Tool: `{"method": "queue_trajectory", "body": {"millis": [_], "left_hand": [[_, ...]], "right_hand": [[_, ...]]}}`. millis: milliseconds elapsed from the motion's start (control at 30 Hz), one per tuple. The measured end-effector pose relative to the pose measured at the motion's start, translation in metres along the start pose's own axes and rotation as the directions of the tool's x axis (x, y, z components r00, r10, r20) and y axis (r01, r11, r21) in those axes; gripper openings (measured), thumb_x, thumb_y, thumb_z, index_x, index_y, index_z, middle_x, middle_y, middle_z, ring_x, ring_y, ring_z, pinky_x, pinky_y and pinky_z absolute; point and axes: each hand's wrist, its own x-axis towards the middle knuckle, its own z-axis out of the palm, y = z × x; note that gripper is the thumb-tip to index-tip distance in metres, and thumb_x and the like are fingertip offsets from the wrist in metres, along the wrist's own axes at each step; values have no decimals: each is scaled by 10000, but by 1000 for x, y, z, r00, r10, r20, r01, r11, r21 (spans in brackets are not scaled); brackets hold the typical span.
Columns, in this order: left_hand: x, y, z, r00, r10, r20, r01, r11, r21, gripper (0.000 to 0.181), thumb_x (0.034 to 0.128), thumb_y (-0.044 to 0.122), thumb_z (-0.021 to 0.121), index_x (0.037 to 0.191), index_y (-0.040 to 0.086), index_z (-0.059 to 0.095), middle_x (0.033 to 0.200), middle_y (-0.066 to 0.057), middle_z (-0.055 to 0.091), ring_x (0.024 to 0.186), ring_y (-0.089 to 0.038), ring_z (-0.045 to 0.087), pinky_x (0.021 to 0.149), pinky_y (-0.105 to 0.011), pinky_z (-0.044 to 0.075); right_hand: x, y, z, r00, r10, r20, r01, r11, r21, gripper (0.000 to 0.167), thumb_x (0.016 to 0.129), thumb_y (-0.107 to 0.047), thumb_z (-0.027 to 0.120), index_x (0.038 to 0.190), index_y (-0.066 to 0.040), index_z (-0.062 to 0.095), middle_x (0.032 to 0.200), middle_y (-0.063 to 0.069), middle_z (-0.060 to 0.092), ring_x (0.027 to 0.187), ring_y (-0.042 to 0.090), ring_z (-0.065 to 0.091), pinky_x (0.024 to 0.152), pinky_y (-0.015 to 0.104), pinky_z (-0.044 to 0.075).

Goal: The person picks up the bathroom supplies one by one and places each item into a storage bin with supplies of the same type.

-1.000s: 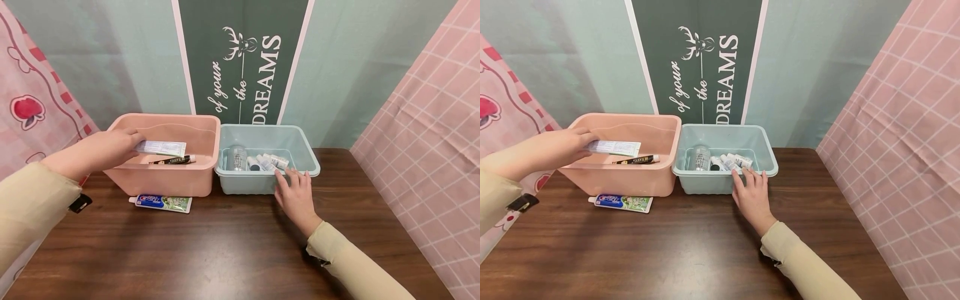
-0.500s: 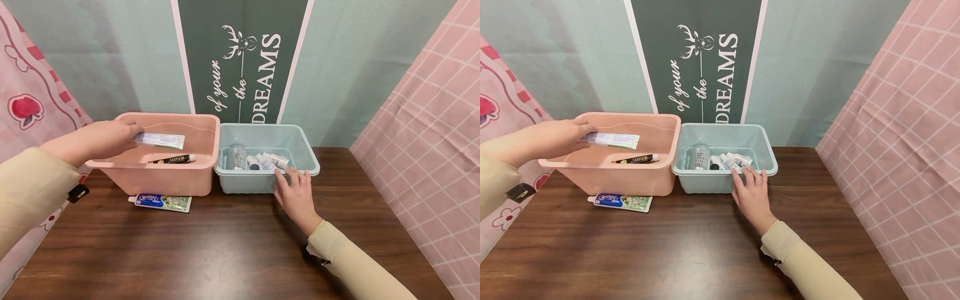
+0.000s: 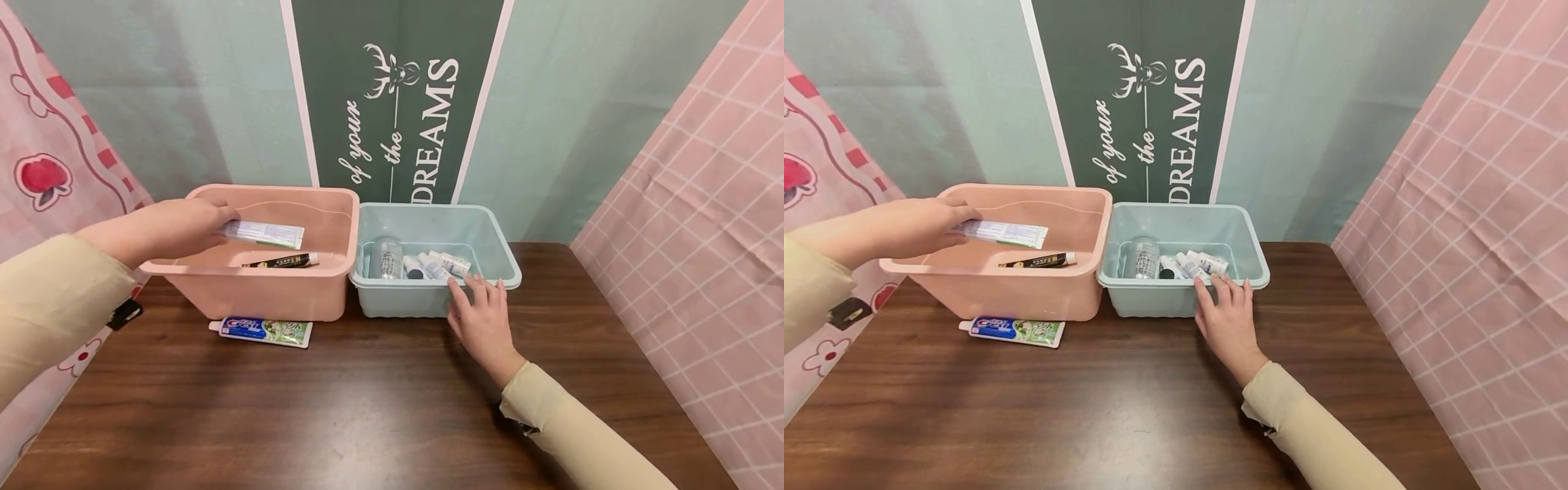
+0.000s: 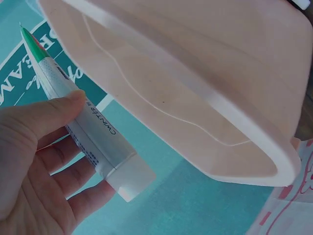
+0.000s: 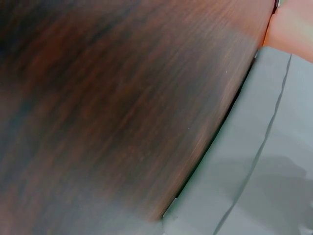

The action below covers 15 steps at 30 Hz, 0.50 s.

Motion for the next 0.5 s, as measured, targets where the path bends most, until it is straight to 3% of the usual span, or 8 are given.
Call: {"method": "queue_trajectory", "body": {"millis": [267, 500], "left_hand": [[3, -5, 5, 1000, 8, 11, -7, 1000, -7, 241, 797, 21, 681, 1006, -56, 588, 862, -113, 531, 793, -251, 545, 748, -469, 480], [11, -11, 5, 999, 27, 20, -26, 999, -31, 144, 803, 10, 663, 891, -4, 550, 771, -61, 503, 730, -229, 493, 746, -446, 426]], "right_hand": [[-1, -1, -1, 1000, 2, 2, -2, 1000, 3, 482, 787, -170, 612, 1247, -50, 538, 1147, 258, 479, 1061, 454, 455, 910, 684, 289], [0, -1, 0, 1000, -1, 3, 1, 1000, 8, 490, 786, -165, 619, 1256, -55, 530, 1163, 257, 477, 1057, 450, 454, 919, 683, 282]]}}
